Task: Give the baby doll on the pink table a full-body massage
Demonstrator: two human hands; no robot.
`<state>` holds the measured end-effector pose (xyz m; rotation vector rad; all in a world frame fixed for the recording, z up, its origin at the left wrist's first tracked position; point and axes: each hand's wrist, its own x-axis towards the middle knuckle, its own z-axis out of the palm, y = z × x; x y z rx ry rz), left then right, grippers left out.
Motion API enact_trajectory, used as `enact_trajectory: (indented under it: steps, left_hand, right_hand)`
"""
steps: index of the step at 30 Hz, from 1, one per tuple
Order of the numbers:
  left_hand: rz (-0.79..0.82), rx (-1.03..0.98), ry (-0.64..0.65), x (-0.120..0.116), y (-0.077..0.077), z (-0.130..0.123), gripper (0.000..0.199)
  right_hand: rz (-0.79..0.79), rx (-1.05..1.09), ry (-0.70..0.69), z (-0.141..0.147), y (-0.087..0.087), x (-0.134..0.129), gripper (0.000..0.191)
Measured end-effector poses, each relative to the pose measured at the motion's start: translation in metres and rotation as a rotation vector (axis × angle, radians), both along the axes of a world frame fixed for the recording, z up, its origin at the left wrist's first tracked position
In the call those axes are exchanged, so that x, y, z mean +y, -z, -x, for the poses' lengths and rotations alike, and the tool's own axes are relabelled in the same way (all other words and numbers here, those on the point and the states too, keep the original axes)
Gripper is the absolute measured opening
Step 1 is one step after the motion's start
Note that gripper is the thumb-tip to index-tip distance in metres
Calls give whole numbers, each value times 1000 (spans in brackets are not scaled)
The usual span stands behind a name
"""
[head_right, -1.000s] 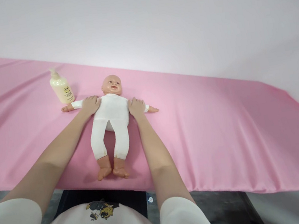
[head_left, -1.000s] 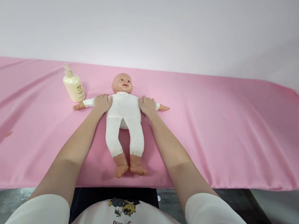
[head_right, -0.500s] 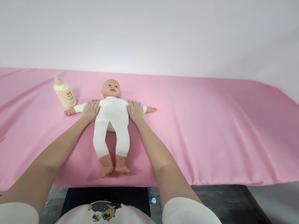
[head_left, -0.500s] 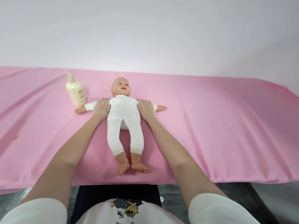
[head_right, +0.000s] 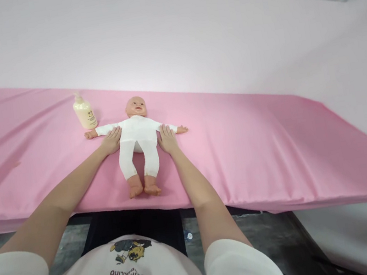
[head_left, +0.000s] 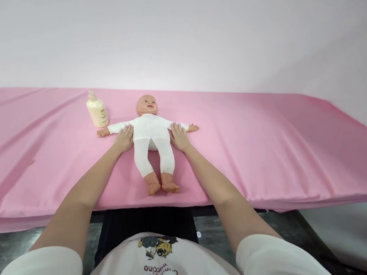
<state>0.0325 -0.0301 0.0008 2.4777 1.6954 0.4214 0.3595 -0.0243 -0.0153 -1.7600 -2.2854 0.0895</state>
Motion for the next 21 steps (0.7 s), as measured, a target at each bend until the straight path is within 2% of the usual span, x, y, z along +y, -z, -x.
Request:
enact_trajectory:
  steps: [5,9,14,21]
  left_hand:
    - [60,-4,51,-19,0,6,65]
    - [38,-39,-8,-23,-3,6,62]
    - [90,-43,-85,-12,-13,1,63]
    - [101,-114,-268,24,-18,-8,51]
  right_hand:
    - [85,13,-50,3,-5,-30,67]
    - [100,29,-75,4,-8,-37,65]
    - [83,46,-32,5,-9,-19,67]
    - [83,151,242,14,-6,23,70]
